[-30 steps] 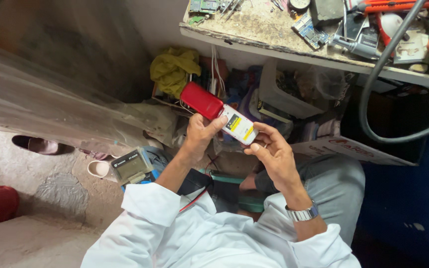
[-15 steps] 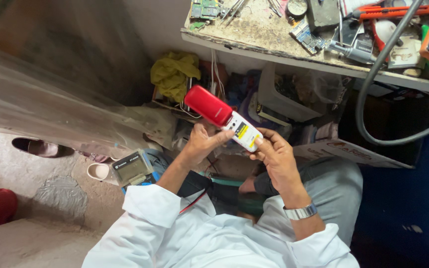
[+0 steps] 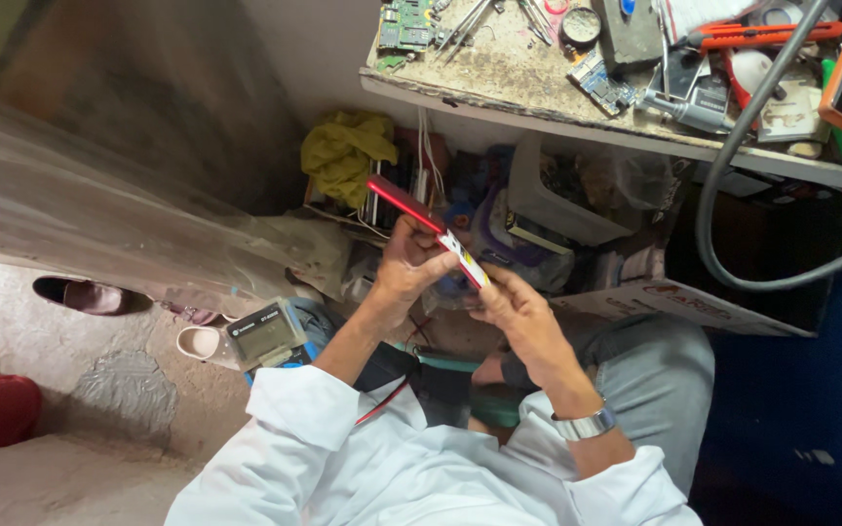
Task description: The person removes the back cover of a red flip phone, inserts a battery, and closes the cover. They then open the phone, press buttons to navigate the menu, and briefly handle a multimeter before placing the phone on the workbench.
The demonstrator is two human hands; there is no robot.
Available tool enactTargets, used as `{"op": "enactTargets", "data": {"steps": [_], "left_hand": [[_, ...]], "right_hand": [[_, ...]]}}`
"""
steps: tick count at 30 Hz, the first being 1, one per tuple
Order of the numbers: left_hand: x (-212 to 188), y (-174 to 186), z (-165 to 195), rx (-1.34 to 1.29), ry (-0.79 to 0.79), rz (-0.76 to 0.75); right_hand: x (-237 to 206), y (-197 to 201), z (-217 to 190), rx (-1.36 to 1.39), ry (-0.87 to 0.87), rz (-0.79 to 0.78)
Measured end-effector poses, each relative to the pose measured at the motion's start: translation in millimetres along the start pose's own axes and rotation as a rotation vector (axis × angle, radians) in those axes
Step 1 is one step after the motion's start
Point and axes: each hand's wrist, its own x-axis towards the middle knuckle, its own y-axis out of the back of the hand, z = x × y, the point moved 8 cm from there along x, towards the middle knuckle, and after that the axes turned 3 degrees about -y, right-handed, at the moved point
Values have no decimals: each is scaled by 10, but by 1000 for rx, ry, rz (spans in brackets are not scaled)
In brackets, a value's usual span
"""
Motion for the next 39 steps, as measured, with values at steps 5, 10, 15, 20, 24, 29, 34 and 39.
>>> {"op": "enactTargets", "data": {"steps": [5,10,15,20,24,29,34,39], "left_hand": [[4,45,-62,112,-55,1],[25,125,-55,175,28,106],[14,95,1,118,60,72],[5,0,-3,111,81,2],[-48,-101,-115,45,192,-38],[-54,-179,-150,53,223,-92],[-79,-185,-102,69,217,-111],[-87,-205,-96,72,235,-125]], "right_hand": [[-44,-126,-126,-186,141,2],[-38,-71,-93,-17,39,-22],[-66,-82,-140,11,17,-40],[-72,-76,-184,-47,59,-8],[-80,57,-189,-15,105,82],[-66,166,-146,6,126,126],[-60,209,-111,10,136,145],[-70,200,-130,26,159,131]]}}
